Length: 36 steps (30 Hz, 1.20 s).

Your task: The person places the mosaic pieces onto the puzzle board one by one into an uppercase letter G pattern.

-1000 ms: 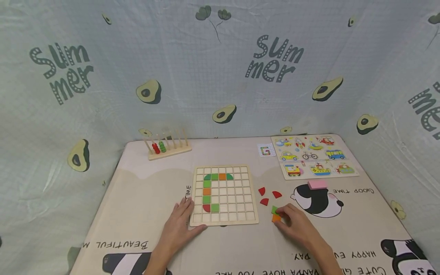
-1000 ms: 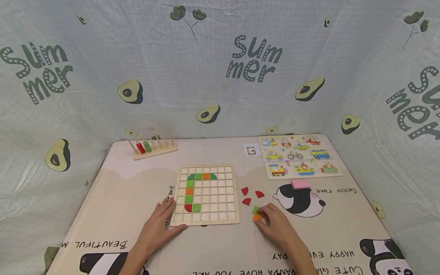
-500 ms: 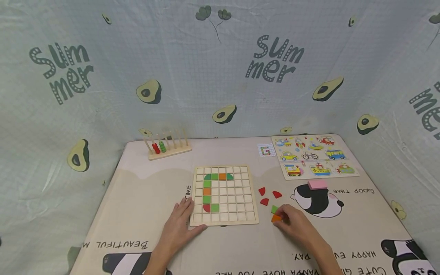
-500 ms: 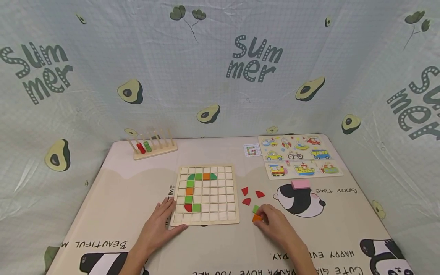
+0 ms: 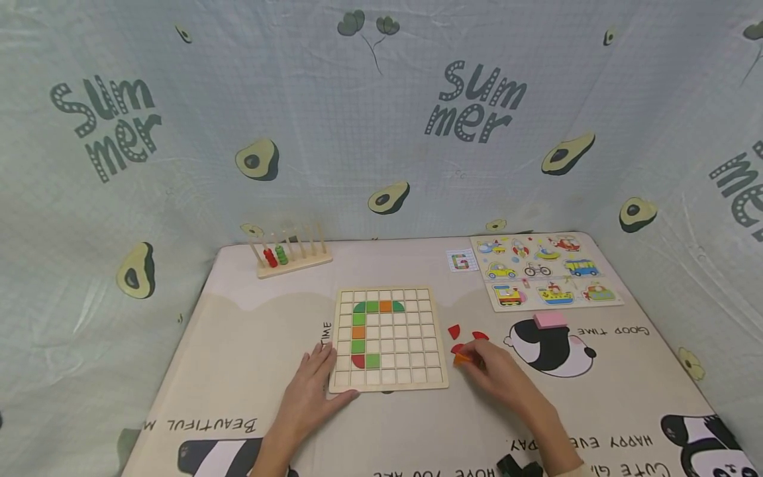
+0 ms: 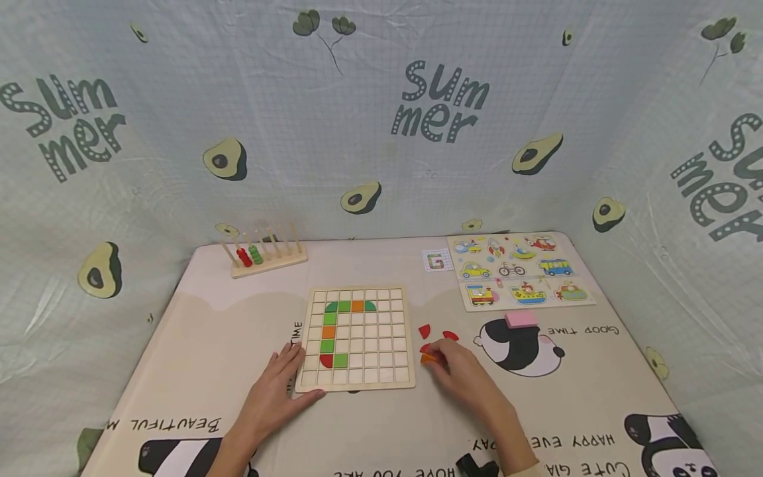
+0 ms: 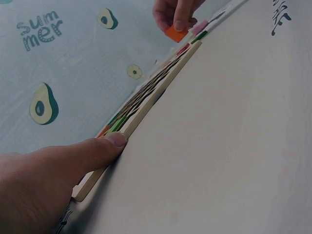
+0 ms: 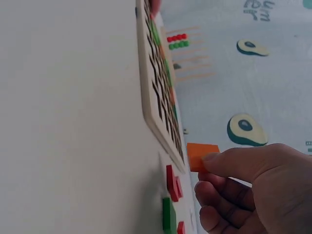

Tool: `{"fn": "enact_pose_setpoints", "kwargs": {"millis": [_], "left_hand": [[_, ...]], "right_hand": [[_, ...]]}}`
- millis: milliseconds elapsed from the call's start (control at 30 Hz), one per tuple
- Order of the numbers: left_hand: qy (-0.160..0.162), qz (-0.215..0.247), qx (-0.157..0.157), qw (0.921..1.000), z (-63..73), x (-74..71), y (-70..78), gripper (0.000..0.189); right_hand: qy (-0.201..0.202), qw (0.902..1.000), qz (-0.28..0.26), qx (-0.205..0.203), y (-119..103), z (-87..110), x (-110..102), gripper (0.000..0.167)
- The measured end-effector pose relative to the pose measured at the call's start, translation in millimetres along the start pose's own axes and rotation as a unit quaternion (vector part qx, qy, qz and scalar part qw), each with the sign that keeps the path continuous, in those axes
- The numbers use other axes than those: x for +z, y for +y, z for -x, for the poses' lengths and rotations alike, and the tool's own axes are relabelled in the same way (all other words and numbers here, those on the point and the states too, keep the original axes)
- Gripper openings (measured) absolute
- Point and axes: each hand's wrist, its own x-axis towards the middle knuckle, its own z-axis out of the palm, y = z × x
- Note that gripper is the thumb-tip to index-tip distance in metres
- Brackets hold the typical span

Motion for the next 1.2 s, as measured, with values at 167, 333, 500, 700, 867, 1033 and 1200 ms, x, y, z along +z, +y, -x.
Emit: {"fn": "enact_pose_setpoints", "kwargs": {"millis": [167,333,500,700,867,1033,1200], "left_hand": [[0.007,-0.001,0.005,1.0,0.9,-0.4,-0.3,0.087],[0.005,-0.002,0.002,1.0,0.3,-1.3,0.8,0.087],[-0.007,-0.002,-0.011,0.9999,-1.3,-2.2,2.4,0.087],[-0.015,-0.004,-0.018,0.9997,-1.8,-2.6,3.3,0.088],[-0.014,-0.003,-0.016,0.9998,-1.1,-3.0,3.1,0.088],[-0.01,-0.002,-0.015,0.9998,-0.8,-3.1,2.1,0.088],[-0.005,-0.002,-0.014,0.9999,-0.7,-2.8,2.4,0.088]], "right_hand": [[0.005,0.9995,-0.018,-0.026,-8,-13.4,5,0.021],[-0.007,0.9992,-0.028,-0.027,-15,-23.6,12,0.022],[-0.029,0.9979,-0.051,-0.026,-22,-32.4,18,0.023],[-0.045,0.9952,-0.071,-0.05,-30,-42.0,28,0.02],[-0.061,0.9944,-0.07,-0.05,-39,-46.3,36,0.02],[-0.079,0.9935,-0.061,-0.054,-48,-50.0,45,0.019],[-0.092,0.9916,-0.059,-0.069,-54,-52.9,55,0.018]]}}
